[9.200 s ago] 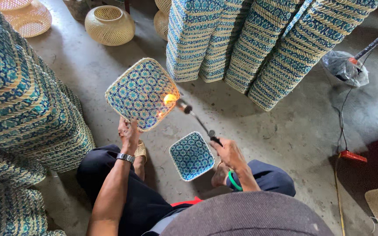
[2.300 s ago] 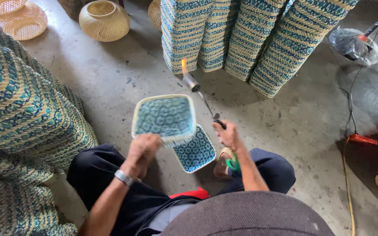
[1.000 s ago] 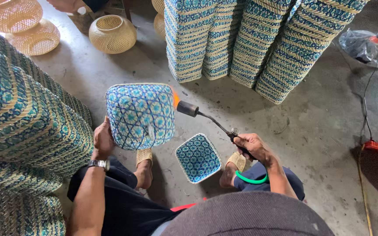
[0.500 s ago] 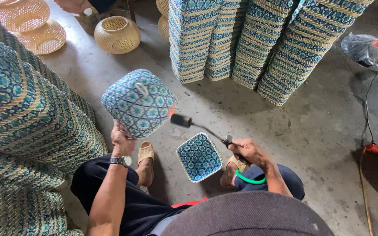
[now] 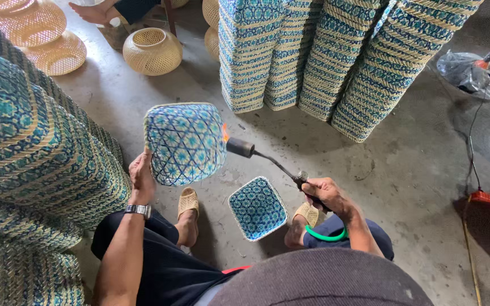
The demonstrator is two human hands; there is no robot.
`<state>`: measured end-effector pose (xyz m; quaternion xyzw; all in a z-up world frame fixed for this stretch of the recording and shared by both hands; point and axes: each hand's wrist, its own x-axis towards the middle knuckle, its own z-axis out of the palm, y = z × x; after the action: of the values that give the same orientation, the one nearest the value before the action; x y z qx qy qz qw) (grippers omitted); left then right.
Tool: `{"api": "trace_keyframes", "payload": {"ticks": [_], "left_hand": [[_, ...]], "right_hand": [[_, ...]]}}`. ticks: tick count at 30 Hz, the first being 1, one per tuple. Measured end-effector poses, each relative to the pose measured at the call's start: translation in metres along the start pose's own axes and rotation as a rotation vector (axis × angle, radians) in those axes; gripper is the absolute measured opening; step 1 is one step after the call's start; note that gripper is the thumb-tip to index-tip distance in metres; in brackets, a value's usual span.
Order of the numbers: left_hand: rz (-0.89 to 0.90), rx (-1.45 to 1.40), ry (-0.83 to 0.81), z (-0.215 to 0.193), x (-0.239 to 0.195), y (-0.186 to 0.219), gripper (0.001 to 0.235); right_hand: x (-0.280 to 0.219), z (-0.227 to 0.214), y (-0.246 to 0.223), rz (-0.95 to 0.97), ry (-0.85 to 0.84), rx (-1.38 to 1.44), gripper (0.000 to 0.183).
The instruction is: The person uses a handheld torch to apply heat to the surface of woven baskets. They rotate each basket to treat different sides, then place it on a stack and pick up another basket to repeat the process.
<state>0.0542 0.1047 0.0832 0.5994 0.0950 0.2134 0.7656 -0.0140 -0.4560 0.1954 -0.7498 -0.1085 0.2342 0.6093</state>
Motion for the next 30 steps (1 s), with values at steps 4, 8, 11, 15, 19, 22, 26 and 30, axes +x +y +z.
{"api": "trace_keyframes", "payload": {"ticks": [4, 8, 11, 15, 19, 22, 26, 30], "left_hand": [[0.13, 0.351, -0.085, 0.006, -0.014, 0.038, 0.043], [0.094, 0.66, -0.104, 0.024, -0.035, 0.079, 0.04], [0.188, 0.695, -0.188, 0.036, -0.048, 0.097, 0.037], [0.207, 0.798, -0.169, 0.041, -0.055, 0.105, 0.037], [0.187, 0.83, -0.129, 0.037, -0.057, 0.091, 0.038], [0.092, 0.728, -0.105, 0.035, -0.059, 0.071, 0.04], [0.083, 0.55, -0.112, 0.037, -0.06, 0.042, 0.039], [-0.017, 0.368, -0.146, 0.034, -0.065, 0.019, 0.033]], "right_hand": [[0.005, 0.004, -0.011, 0.133, 0.098, -0.161, 0.038], [0.009, 0.0, -0.024, 0.094, 0.039, -0.153, 0.043], [0.018, 0.001, -0.028, 0.156, 0.048, -0.174, 0.043], [0.029, 0.004, -0.028, 0.244, 0.136, -0.296, 0.042], [0.022, 0.008, -0.019, 0.109, 0.018, -0.23, 0.049], [0.018, 0.013, -0.016, 0.073, -0.021, -0.181, 0.046], [0.022, 0.019, -0.022, 0.079, 0.045, -0.274, 0.04], [0.017, 0.023, -0.024, 0.087, -0.069, -0.248, 0.037]]}}
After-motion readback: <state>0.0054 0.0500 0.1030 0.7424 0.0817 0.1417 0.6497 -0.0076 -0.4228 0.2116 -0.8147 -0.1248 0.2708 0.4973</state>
